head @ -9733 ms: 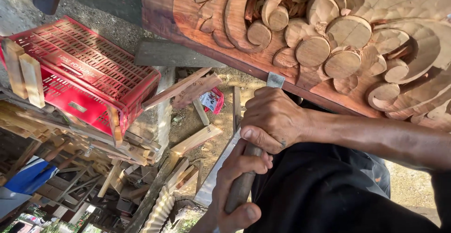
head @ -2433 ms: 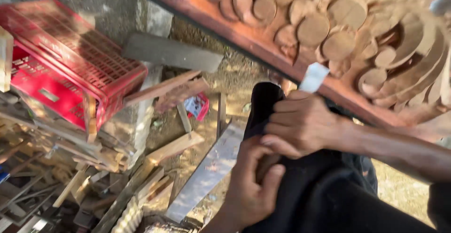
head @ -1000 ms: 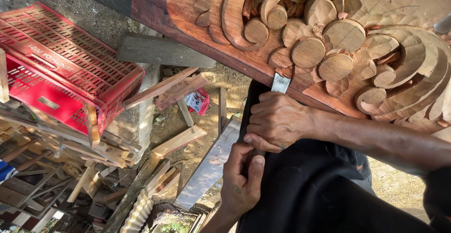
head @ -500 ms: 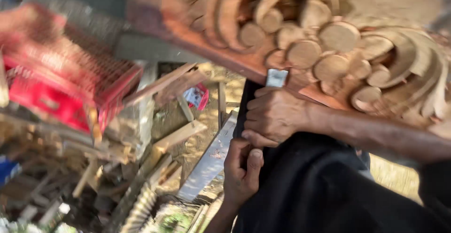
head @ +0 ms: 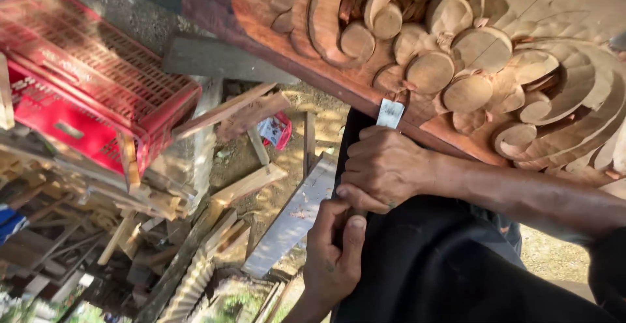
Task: Carving decorative floral patterns into a wooden panel using a chisel and mallet.
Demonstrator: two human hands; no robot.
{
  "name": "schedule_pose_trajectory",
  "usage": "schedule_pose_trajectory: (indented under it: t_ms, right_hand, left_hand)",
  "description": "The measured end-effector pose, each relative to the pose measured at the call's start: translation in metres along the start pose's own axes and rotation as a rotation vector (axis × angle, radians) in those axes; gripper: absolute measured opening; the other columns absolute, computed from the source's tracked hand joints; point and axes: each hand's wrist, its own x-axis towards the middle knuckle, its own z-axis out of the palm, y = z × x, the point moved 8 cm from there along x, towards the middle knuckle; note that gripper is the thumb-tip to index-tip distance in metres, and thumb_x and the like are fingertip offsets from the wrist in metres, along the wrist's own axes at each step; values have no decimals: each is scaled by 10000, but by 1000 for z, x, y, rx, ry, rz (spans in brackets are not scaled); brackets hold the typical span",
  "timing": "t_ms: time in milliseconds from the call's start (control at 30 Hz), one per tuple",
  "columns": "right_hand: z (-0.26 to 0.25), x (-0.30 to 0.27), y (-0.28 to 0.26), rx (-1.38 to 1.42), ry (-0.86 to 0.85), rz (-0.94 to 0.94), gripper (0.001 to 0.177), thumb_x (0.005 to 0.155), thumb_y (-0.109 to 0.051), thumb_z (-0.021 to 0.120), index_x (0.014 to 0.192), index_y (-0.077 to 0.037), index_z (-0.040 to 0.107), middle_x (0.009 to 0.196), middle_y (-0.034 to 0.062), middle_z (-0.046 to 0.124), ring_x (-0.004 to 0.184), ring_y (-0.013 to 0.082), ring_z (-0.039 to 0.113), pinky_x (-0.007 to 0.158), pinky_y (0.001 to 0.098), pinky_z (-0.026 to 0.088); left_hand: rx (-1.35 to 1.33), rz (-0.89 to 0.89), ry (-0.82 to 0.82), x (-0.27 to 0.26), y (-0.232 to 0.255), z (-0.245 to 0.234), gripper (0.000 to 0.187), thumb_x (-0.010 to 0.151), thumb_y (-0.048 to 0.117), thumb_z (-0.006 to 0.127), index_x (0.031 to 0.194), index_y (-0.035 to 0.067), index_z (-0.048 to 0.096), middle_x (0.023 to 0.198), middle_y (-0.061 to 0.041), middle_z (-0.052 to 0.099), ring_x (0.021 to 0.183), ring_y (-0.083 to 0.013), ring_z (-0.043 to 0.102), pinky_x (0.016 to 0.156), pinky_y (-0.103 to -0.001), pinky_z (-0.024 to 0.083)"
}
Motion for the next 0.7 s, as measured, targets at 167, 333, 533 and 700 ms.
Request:
schedule_pose_trajectory:
  t_ms: [167, 333, 533, 700]
  right_hand:
    - [6, -3, 7, -22, -64, 2, 369, 914, -265, 626, 588, -135, 513, 550, 23, 475, 545, 243, 516, 535, 410, 385]
    - [11, -3, 8, -38, -96, -69, 372, 909, -268, 626, 580, -145, 504, 551, 13, 483, 553, 234, 525, 530, 400, 390]
    - [8, -4, 4, -70, -140, -79, 369, 884, -274, 627, 559, -151, 500, 532, 26, 480, 543, 248, 521, 536, 412, 398]
    - [13, -4, -3, -74, -182, -21, 369, 884, -256, 617, 552, -139, 510, 529, 39, 486, 545, 265, 530, 535, 427, 402]
  left_hand:
    - [-101, 55, 18, 3, -20, 7, 242, 1078, 249, 554, 1121, 11, 543, 747, 15, 502, 666, -55, 446, 608, -259, 378]
    - [-119, 130, 38, 4, -29, 13, 243, 1090, 253, 552, 1123, 12, 540, 758, 22, 512, 667, -54, 449, 608, -257, 378]
    - [-183, 178, 69, 7, -42, 18, 245, 1088, 253, 557, 1130, 13, 524, 750, 27, 508, 661, -53, 456, 603, -252, 382]
    - [-183, 160, 74, -1, -18, 15, 210, 1059, 193, 547, 1147, 3, 531, 772, -8, 508, 694, -77, 463, 629, -281, 403]
